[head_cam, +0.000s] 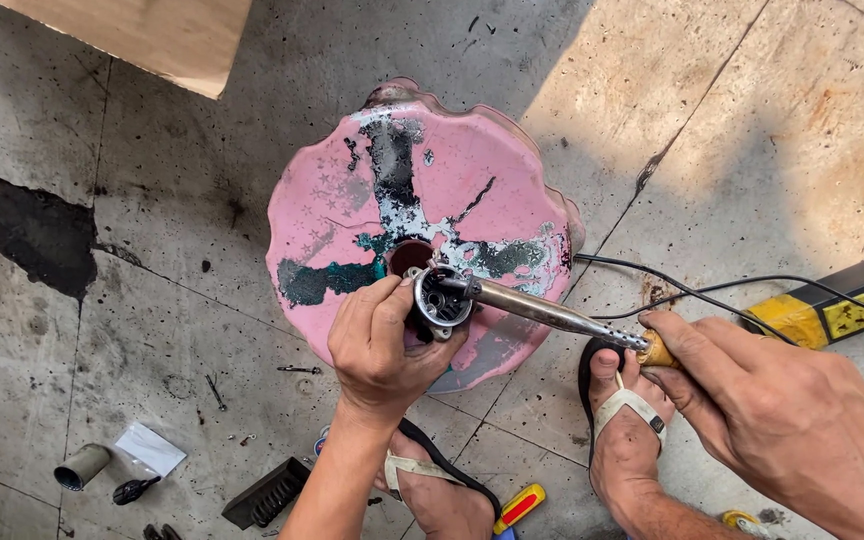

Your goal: Using a soldering iron to heat or solder a small metal component held by hand

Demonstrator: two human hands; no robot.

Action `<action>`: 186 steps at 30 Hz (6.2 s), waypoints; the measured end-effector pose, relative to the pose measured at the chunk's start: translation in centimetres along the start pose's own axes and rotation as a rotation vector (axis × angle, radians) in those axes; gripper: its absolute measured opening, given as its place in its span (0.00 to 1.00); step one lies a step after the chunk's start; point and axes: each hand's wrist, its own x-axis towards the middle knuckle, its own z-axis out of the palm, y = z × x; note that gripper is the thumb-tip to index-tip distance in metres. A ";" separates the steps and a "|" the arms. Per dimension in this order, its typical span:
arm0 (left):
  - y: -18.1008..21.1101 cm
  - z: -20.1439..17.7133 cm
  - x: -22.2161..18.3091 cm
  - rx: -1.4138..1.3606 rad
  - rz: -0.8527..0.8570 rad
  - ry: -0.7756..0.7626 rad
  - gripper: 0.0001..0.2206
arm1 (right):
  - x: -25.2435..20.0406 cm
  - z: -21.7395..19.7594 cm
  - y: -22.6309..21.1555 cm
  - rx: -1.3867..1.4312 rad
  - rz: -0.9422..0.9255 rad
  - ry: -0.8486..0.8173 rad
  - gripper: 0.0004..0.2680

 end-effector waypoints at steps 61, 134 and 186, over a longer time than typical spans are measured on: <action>2.2 -1.8 1.5 0.239 -0.238 -0.214 0.27 | 4.4 -5.9 -0.5 -0.105 -0.227 -0.222 0.11; 2.0 -1.7 0.9 0.222 -0.148 -0.124 0.28 | 6.3 -7.9 -0.4 0.026 -0.073 -0.361 0.12; 1.2 -0.4 0.4 0.188 -0.156 -0.035 0.29 | 5.6 -4.1 2.9 -0.123 -0.131 -0.331 0.16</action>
